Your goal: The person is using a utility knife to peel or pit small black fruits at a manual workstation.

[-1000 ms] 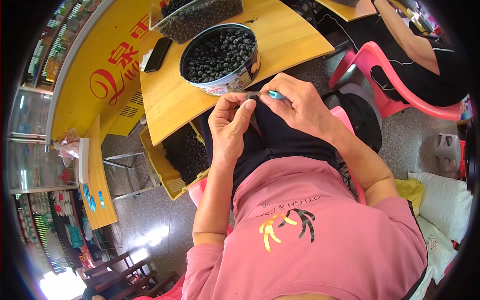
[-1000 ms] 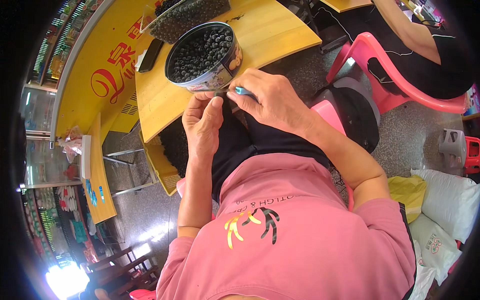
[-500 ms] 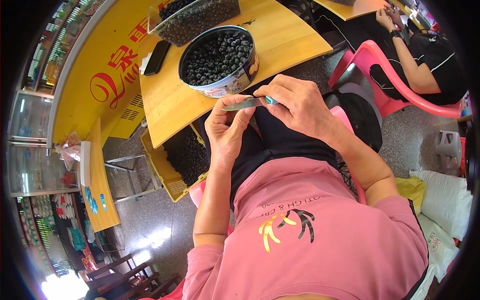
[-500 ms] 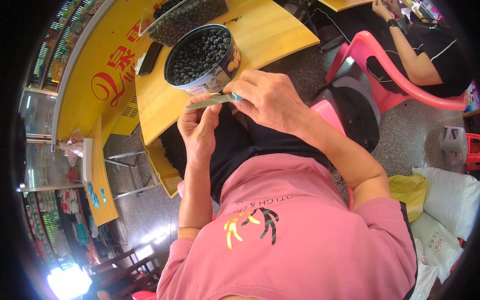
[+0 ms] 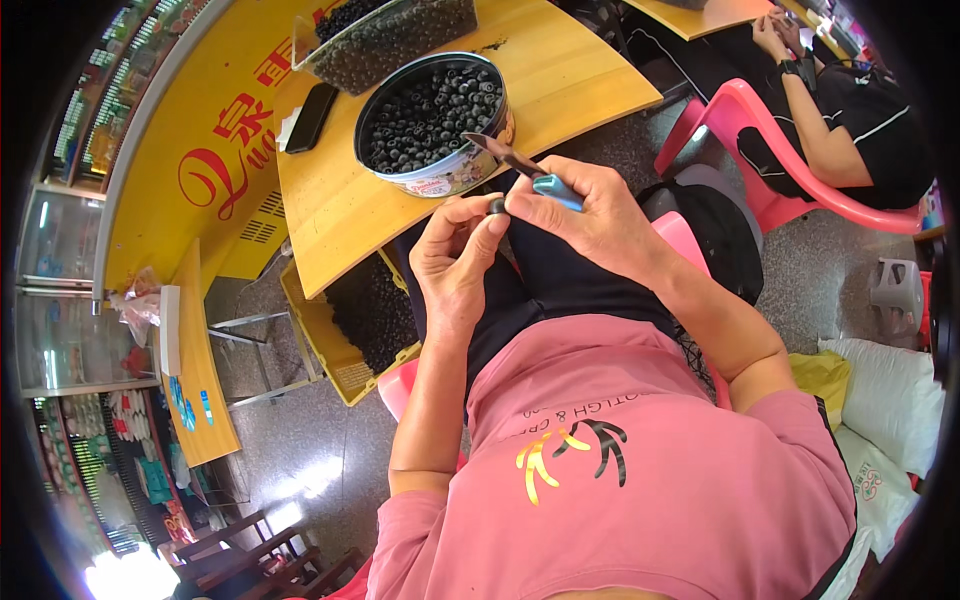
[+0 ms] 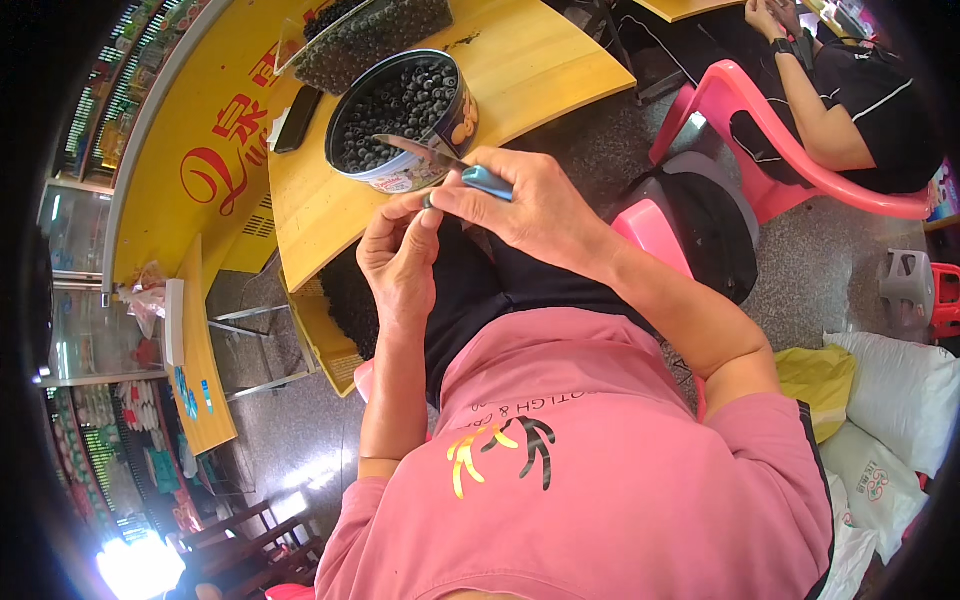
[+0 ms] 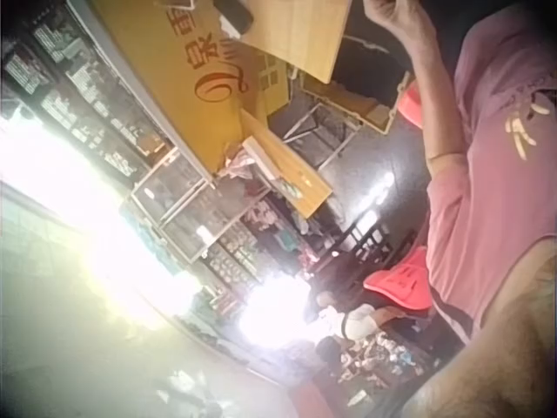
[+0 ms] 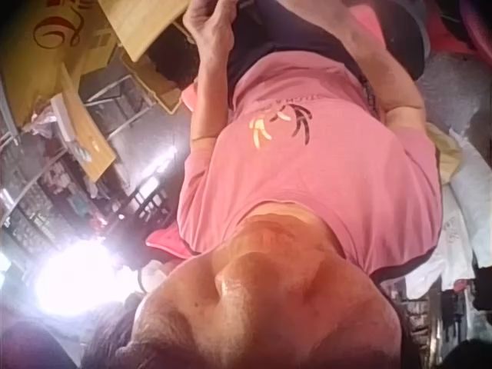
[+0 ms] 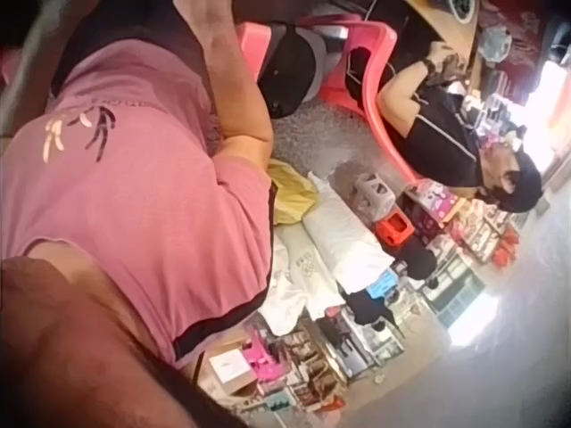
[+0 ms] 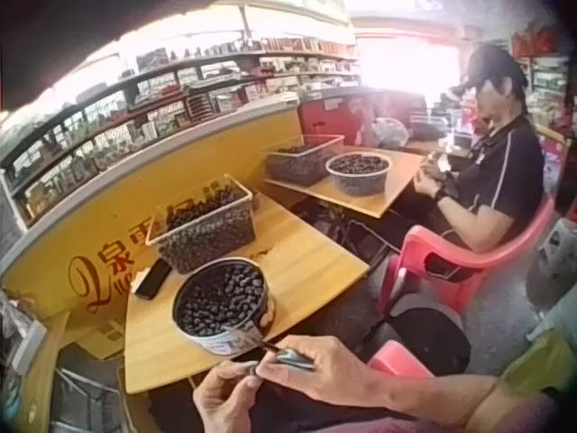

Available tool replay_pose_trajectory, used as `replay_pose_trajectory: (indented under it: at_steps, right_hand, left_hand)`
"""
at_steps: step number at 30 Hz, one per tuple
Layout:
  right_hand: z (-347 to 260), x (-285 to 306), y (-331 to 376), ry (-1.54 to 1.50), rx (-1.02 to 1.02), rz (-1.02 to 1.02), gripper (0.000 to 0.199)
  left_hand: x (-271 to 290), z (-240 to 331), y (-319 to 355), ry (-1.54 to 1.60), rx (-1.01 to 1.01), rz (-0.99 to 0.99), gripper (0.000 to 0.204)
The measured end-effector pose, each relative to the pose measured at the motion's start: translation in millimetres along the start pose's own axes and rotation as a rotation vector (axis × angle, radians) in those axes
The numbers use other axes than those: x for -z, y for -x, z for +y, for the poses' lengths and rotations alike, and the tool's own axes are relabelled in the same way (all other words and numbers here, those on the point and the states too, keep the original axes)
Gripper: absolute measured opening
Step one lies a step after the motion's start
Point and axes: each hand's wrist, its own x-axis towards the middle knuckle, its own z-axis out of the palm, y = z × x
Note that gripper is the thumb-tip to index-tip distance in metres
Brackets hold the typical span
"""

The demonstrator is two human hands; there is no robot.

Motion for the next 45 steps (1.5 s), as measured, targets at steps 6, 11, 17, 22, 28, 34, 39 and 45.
replay_pose_trajectory:
  at_steps: [6, 11, 17, 22, 28, 34, 39, 45]
  right_hand:
    - [12.2, -2.9, -1.8, -0.311, -0.124, -0.090, 0.027]
    - [14.4, -12.5, -1.8, -0.378, -0.191, -0.152, 0.021]
    - [14.9, -1.1, -5.0, -0.334, -0.247, -0.085, 0.017]
    - [17.3, 5.8, -9.2, -0.356, -0.264, -0.094, 0.018]
    - [20.4, 7.6, -10.1, -0.346, -0.271, -0.087, 0.019]
    - [20.8, 17.0, -13.4, -0.334, -0.278, -0.031, 0.021]
    - [21.3, 22.0, -16.0, -0.332, -0.270, -0.023, 0.022]
    - [19.9, 25.7, -16.8, -0.339, -0.246, -0.029, 0.022]
  left_hand:
    - [-0.4, 0.9, 3.8, -0.011, -0.026, -0.055, 0.017]
    - [12.5, 3.7, 10.5, 0.022, 0.000, -0.062, 0.014]
    - [83.1, 19.1, 31.3, 0.332, 0.024, 0.188, 0.006]
    - [207.0, 3.6, 56.6, 0.158, 0.077, 0.684, 0.013]
    - [314.3, -18.0, 40.7, -0.353, 0.040, 0.912, 0.022]
    - [268.6, 43.9, -15.2, -0.722, -0.339, 0.825, 0.037]
    - [144.1, 94.5, -63.1, -0.794, -0.280, 0.270, 0.022]
    - [58.2, 55.8, -136.5, -0.973, -0.331, -0.370, 0.015]
